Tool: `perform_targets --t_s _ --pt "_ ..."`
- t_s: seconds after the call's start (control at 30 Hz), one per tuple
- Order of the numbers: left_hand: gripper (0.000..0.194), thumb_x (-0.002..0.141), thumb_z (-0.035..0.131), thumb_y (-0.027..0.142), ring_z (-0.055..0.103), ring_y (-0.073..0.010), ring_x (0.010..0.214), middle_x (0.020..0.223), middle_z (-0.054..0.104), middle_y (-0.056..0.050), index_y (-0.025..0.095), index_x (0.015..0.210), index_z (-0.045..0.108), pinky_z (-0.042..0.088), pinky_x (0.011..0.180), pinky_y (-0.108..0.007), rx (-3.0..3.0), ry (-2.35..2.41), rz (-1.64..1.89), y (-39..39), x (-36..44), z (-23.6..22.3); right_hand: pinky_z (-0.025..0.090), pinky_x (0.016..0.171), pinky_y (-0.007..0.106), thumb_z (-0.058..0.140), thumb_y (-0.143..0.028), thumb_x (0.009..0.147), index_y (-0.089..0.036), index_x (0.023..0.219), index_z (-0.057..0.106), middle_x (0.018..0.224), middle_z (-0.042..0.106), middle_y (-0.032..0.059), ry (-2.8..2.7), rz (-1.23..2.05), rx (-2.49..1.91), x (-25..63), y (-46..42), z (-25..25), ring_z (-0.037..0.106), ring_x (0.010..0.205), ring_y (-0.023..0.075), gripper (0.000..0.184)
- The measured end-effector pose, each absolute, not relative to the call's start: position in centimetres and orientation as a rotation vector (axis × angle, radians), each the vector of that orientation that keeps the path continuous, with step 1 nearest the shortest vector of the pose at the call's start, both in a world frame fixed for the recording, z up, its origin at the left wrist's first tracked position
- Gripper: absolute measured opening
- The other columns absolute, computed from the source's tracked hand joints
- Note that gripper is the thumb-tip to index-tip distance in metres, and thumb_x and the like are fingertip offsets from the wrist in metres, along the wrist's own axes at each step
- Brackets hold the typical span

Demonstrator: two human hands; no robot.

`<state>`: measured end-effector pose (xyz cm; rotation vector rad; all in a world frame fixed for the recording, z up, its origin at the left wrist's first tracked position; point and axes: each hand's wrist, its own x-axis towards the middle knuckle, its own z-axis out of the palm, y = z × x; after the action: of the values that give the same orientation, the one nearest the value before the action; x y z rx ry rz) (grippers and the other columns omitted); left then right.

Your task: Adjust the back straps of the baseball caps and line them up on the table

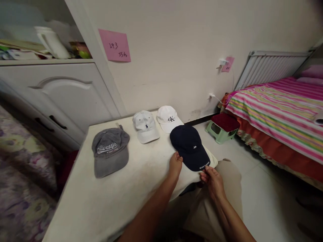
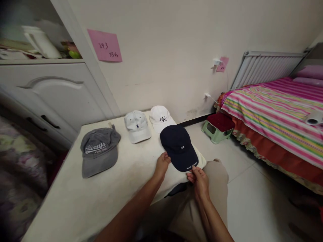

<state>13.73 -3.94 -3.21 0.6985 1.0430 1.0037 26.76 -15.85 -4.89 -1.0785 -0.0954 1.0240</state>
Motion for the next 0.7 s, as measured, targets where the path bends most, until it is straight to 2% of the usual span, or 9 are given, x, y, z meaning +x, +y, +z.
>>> perform_targets --t_s 0.2,0.4,0.47,0.6,0.7 --pt "0.025 0.071 0.063 -0.001 0.065 -0.0253 0.098 0.086 0.072 -0.006 0.02 0.084 0.066 0.05 0.085 -0.032 0.762 1.076 1.032 -4.5 13.7 -3.8 0.056 0.048 0.016 0.091 -0.036 0.052 -0.015 0.08 0.062 0.063 0.069 -0.0042 -0.127 1.025 -1.085 27.0 -16.3 -5.7 0.066 0.05 0.0099 0.045" --pt "0.025 0.068 0.067 0.002 0.065 -0.0221 0.092 0.086 0.071 -0.005 0.017 0.088 0.067 0.047 0.09 -0.034 0.817 1.111 1.082 -5.4 12.4 -4.2 0.057 0.054 0.019 0.087 -0.041 0.06 -0.018 0.083 0.062 0.069 0.069 -0.0028 -0.206 0.994 -1.097 26.6 -17.4 -6.9 0.064 0.055 0.0094 0.041" --pt "0.029 0.067 0.069 0.004 0.065 -0.021 0.09 0.088 0.07 -0.006 0.016 0.093 0.067 0.046 0.09 -0.034 0.824 1.11 1.095 -6.1 11.4 -4.2 0.054 0.052 0.019 0.085 -0.044 0.061 -0.018 0.079 0.059 0.064 0.065 -0.0044 -0.245 0.969 -1.108 25.9 -18.0 -7.2 0.06 0.052 0.0085 0.041" --pt "0.034 0.063 0.075 0.009 0.067 -0.0223 0.086 0.089 0.069 -0.008 0.013 0.096 0.068 0.047 0.089 -0.037 0.806 1.068 1.112 -8.1 8.5 -4.0 0.04 0.044 0.016 0.072 -0.05 0.076 -0.017 0.067 0.055 0.052 0.051 -0.0061 -0.534 0.973 -1.211 23.8 -19.1 -7.1 0.044 0.044 0.0059 0.038" --pt "0.039 0.059 0.078 0.012 0.068 -0.0233 0.083 0.088 0.069 -0.009 0.013 0.097 0.068 0.05 0.085 -0.039 0.752 1.035 1.153 -9.6 5.6 -3.7 0.033 0.043 0.018 0.067 -0.053 0.079 -0.017 0.066 0.054 0.054 0.051 -0.0045 -0.763 0.992 -1.288 21.4 -19.0 -6.0 0.04 0.044 0.0064 0.041"
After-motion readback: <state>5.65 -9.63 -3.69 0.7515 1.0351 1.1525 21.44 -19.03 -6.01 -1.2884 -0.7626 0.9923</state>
